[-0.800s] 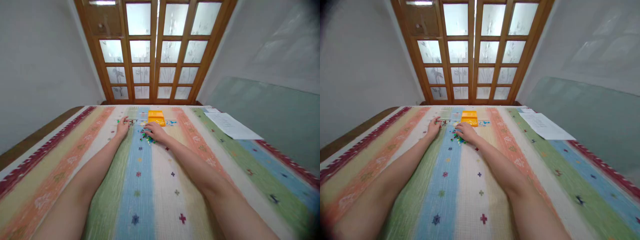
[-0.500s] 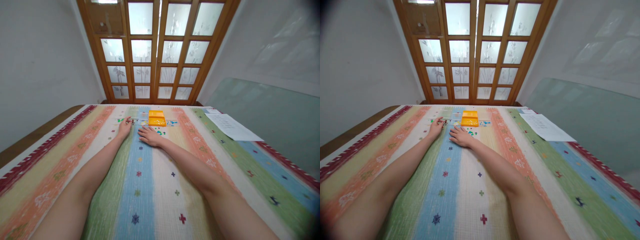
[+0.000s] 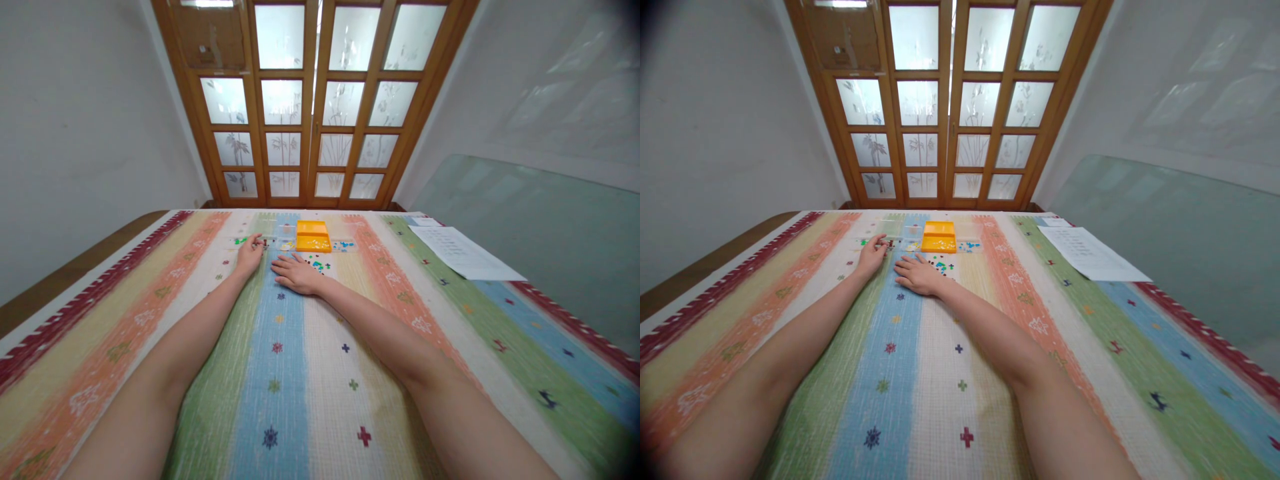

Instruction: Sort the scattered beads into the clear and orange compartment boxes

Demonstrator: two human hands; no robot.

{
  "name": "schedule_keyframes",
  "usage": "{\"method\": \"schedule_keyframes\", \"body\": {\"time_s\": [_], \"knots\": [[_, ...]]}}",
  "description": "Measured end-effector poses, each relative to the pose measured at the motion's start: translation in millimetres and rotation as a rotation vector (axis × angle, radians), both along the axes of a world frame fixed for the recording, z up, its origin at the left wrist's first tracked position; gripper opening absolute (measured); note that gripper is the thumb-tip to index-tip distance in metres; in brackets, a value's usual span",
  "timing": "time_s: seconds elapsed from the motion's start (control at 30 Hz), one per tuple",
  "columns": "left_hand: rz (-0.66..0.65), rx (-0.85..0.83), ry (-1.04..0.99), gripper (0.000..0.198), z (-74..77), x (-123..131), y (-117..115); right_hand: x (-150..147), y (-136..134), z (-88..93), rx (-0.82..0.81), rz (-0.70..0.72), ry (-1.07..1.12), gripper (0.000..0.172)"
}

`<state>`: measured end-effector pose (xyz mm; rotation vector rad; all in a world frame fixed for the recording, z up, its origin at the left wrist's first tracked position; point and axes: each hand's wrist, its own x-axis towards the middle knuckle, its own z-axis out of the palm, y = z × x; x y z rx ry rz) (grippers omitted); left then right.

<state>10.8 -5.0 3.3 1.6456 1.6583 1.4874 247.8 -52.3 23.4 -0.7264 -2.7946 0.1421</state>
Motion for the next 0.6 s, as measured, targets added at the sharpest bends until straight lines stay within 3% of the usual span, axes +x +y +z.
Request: {"method": "schedule_keyframes", "body": {"time_s": [0.17, 0.33, 0.47, 0.6], "knots": [[0.005, -0.018, 0.077, 0.042, 3.9, 1.0, -3.5, 1.4, 2.3, 0.2, 0.016, 0.001, 0.054, 0.047], [-0.095, 0.037, 0.252, 0.047, 2.4, 5.0, -8.2, 8.2, 3.3, 8.0, 0.037, -0.017, 0.164, 0.043], [-0.188, 0.071, 0.385, 0.049, 5.8, 9.7, -15.7, 24.7, 19.9, 13.4, 0.065, -0.181, 0.322, 0.046], [-0.247, 0.059, 0.476, 0.045, 9.1, 11.6, -19.8, 61.4, 53.1, 12.7, 0.083, -0.420, 0.513, 0.049]]}}
